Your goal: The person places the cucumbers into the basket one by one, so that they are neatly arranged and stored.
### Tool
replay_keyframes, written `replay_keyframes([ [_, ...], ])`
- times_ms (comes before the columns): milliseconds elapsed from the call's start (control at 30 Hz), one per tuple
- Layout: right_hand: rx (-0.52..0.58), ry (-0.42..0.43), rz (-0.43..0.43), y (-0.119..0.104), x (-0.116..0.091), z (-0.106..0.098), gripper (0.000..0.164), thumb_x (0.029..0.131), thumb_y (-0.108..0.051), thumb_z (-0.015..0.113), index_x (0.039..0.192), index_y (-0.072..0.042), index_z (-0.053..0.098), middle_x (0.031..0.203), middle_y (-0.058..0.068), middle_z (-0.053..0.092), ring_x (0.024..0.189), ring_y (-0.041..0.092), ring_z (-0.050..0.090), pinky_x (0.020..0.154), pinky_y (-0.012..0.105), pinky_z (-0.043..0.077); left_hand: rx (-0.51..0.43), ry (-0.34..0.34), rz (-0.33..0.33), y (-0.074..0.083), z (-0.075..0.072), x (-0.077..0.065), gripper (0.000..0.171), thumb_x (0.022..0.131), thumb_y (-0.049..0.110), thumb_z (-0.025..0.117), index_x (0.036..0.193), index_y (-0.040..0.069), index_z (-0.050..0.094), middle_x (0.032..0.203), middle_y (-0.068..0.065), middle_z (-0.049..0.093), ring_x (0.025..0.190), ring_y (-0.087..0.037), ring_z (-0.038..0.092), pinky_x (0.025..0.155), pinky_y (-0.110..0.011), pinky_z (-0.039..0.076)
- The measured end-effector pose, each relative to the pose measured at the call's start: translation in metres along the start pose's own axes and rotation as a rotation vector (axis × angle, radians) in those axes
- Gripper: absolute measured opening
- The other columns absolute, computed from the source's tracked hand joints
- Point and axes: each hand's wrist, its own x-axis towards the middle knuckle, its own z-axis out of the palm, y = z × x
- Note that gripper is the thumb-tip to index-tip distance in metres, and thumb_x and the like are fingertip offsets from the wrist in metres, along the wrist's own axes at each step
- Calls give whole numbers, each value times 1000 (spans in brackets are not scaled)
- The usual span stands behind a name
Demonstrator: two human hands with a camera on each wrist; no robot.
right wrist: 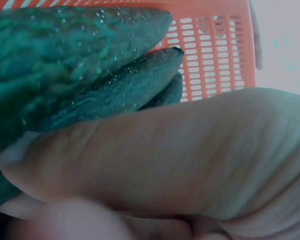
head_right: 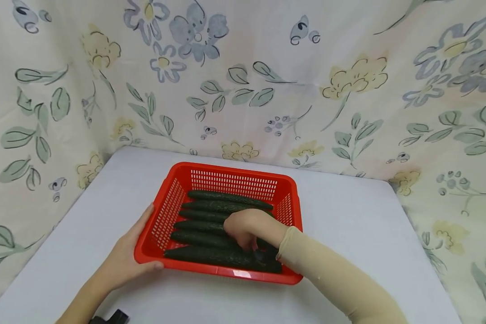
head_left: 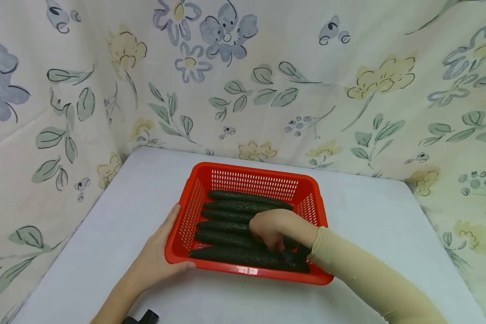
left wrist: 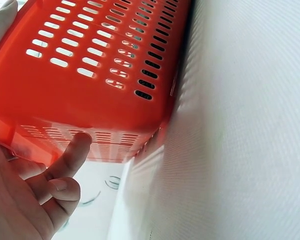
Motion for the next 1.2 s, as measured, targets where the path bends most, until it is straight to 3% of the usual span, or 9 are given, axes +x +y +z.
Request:
replay_keyframes([
  [200,43,-20,-83,6,4,4,25,88,-3,84,68,-16,74,60,-4,66,50,7,60,51,21,47,-22,-11,-9,0,2,-4,134,71,37,98,172,30,10,174,-12,28,138,-35,52,87,-25,57],
  [333,34,42,-100,8,4,6,19,84,-8,89,72,-16,76,63,-6,64,53,7,54,52,24,46,-24,-8,-7,1,2,-4,134,71,37,98,172,30,11,174,-13,28,137,-34,53,87,-25,58],
  [533,12,132,-54,5,-1,8,20,81,-12,92,71,-16,75,68,-8,66,61,8,57,57,26,51,-23,-6,9,2,2,-2,134,71,38,98,172,31,11,175,-9,27,138,-34,52,87,-25,58],
  [633,-1,172,-27,3,-5,9,28,82,-11,91,65,-16,69,63,-6,61,56,9,52,53,26,45,-15,-5,10,2,2,0,133,71,39,98,172,32,11,175,-9,26,139,-34,52,87,-24,57],
  [800,38,218,36,-2,-10,9,32,85,-5,86,63,-15,64,60,-3,61,46,7,58,45,23,47,-10,-3,0,3,1,0,133,72,41,97,172,32,11,175,-9,26,138,-34,53,87,-24,57],
  [967,183,180,69,0,-9,7,15,85,-6,89,82,-9,75,71,0,68,46,13,67,50,27,56,-5,-1,-3,4,0,0,132,72,41,97,172,31,12,175,-10,27,136,-34,54,87,-25,57],
  [1067,210,137,47,3,-6,6,14,85,-9,90,92,-10,78,74,0,71,48,13,68,55,27,58,-13,0,-1,4,-1,0,132,72,39,97,172,30,12,174,-11,28,135,-34,55,86,-24,57],
  [1200,129,149,-45,7,-3,8,15,85,-10,91,81,-13,77,63,-3,67,45,9,62,54,23,55,-24,1,-1,4,0,-1,131,73,38,97,172,29,12,173,-13,30,134,-35,56,86,-24,57],
])
